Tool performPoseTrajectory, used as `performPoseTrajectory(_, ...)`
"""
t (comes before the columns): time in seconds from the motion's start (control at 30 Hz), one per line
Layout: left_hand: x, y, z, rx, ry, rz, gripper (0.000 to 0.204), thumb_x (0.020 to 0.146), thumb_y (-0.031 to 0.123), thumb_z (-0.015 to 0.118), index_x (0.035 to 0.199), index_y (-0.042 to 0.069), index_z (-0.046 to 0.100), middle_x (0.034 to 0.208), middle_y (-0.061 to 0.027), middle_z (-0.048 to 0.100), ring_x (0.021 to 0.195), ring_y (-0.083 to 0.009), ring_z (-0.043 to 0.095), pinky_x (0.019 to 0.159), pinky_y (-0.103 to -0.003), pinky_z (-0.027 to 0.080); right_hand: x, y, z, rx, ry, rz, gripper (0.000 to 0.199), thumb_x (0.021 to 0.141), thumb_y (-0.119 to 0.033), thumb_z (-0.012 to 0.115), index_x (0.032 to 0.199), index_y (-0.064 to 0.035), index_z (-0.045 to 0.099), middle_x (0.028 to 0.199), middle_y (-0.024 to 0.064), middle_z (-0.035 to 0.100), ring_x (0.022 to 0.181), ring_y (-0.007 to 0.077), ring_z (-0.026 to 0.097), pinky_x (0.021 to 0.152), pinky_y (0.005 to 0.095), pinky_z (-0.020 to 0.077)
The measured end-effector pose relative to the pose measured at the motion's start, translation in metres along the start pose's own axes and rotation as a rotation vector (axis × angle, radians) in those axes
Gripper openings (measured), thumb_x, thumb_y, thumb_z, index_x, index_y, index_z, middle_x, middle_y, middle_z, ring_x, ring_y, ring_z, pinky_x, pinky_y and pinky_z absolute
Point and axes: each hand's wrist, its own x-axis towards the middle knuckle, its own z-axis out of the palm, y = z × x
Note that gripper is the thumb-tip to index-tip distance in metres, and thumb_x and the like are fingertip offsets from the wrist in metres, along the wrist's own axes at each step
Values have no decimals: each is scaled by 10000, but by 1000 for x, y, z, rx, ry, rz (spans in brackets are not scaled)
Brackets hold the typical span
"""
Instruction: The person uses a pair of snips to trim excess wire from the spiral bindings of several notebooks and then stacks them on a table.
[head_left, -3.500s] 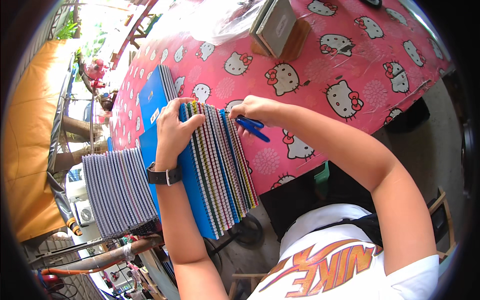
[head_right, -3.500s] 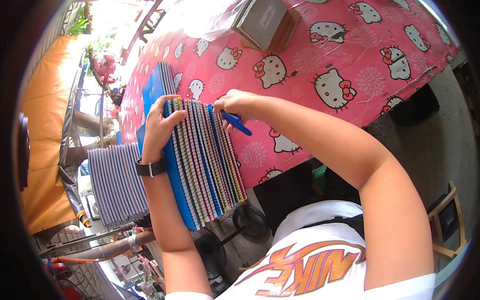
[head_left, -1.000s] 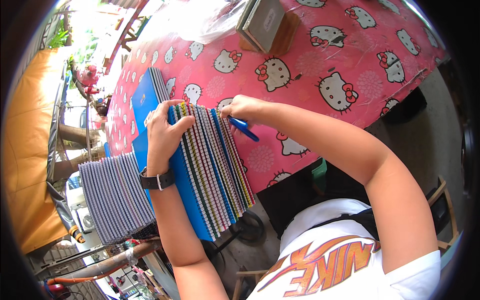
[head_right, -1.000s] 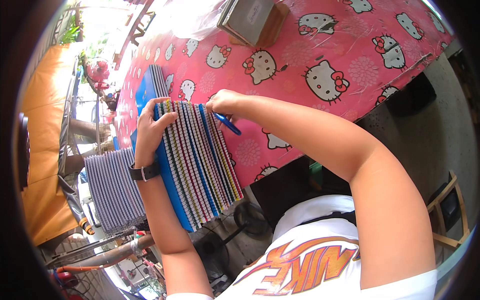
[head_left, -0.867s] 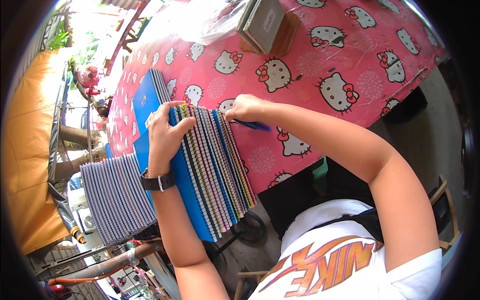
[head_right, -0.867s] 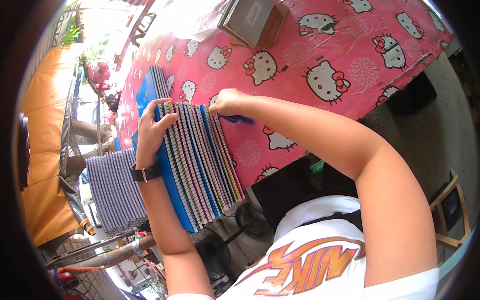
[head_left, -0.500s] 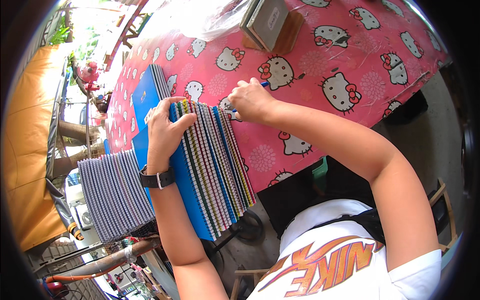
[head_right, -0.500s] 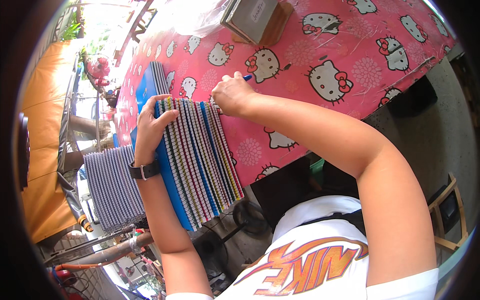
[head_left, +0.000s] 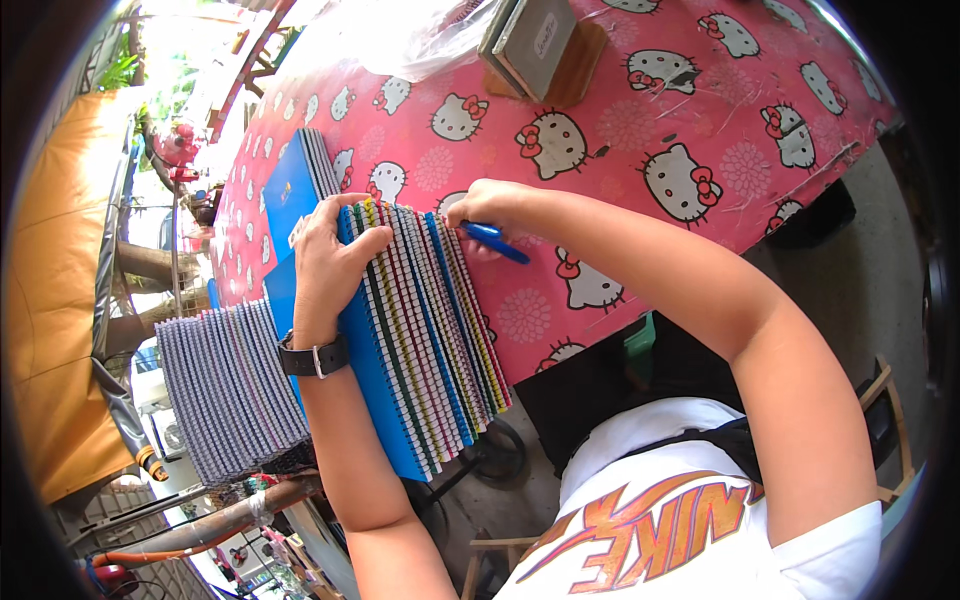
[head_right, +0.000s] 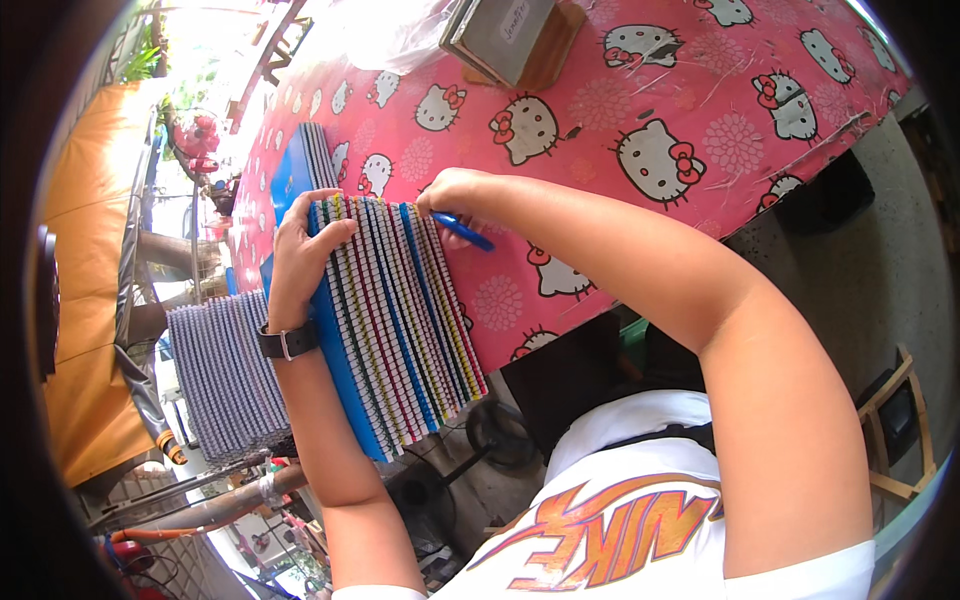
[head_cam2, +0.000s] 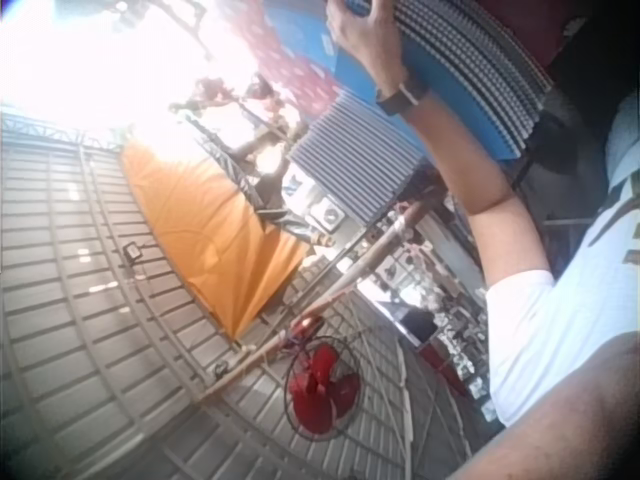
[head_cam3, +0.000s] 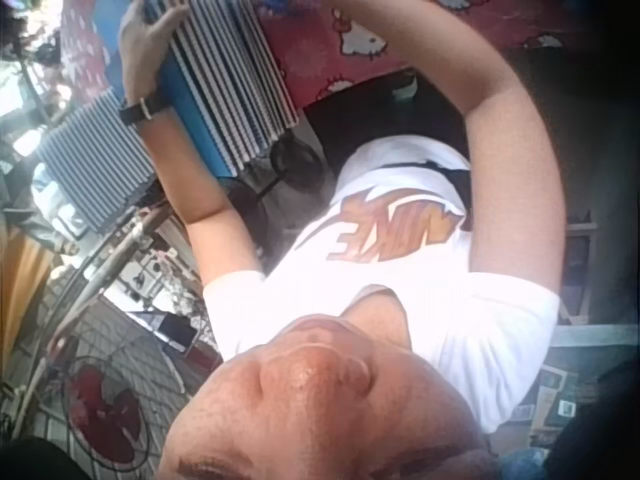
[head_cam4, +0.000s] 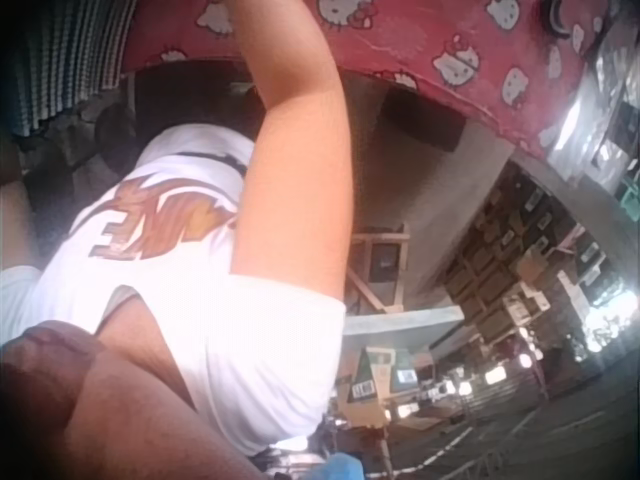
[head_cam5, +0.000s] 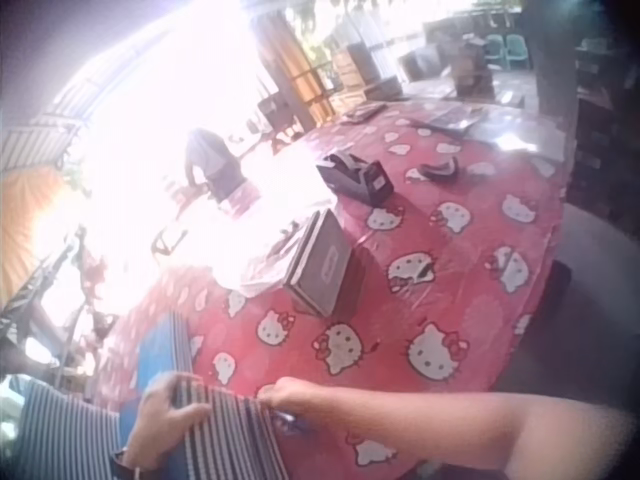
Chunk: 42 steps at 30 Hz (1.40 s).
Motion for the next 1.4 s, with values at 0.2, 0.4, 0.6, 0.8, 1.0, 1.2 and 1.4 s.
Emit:
performPoseTrajectory(0.2, -3, 3, -3, 50, 8, -6, 477, 635, 343, 700, 1006, 50, 633, 889, -126, 602, 876, -258, 525, 829, -348, 367, -25, -1, 10, -1248, 421, -529, 203, 752, -167, 627, 929, -82, 680, 973, 77, 651, 985, 256, 592, 823, 462, 445)
performPoseTrajectory(0.4, -3, -1, -3, 30, 8, 15, 483, 635, 348, 704, 1007, 49, 633, 887, -126, 602, 866, -261, 525, 824, -347, 365, -25, 1, 6, -1493, 365, -662, 156, 775, -127, 602, 910, -105, 677, 987, 35, 620, 1006, 209, 548, 811, 411, 426)
performPoseTrajectory(0.6, -3, -1, -5, 54, -44, 24, 425, 707, 217, 678, 1063, 3, 589, 979, -102, 576, 868, -156, 564, 775, -279, 451, -22, 2, 12, -1600, 414, -757, 149, 785, -137, 598, 910, -122, 677, 982, 20, 619, 1005, 197, 551, 814, 403, 436)
performPoseTrajectory(0.8, -2, 2, -6, 54, -46, 23, 422, 709, 215, 677, 1067, 8, 590, 993, -102, 571, 878, -160, 566, 784, -282, 452, -17, 4, 12, -1449, 416, -796, 113, 746, -134, 617, 821, -73, 676, 899, 71, 631, 918, 229, 598, 747, 370, 488)
performPoseTrajectory(1.0, -5, 0, -4, -14, -7, -10, 499, 632, 352, 698, 1026, 52, 634, 917, -121, 605, 895, -252, 520, 861, -347, 345, -13, -15, 14, -776, 215, -216, 244, 771, -165, 621, 864, 60, 637, 699, 191, 615, 667, 301, 648, 628, 392, 537)
performPoseTrajectory(1.2, 0, 9, -1, 32, 5, -12, 499, 636, 334, 697, 1027, 32, 628, 929, -129, 607, 874, -256, 537, 806, -341, 405, 8, -2, 0, -81, 26, 10, 224, 776, -152, 606, 881, 46, 612, 754, 223, 597, 582, 316, 639, 516, 452, 561)
performPoseTrajectory(1.4, -4, 3, -3, -12, 19, 7, 476, 632, 307, 706, 1016, 36, 635, 947, -138, 613, 878, -257, 553, 779, -343, 441, -22, -7, 14, -770, 273, -148, 341, 769, -327, 603, 822, 6, 651, 842, 138, 675, 744, 254, 679, 616, 372, 554)
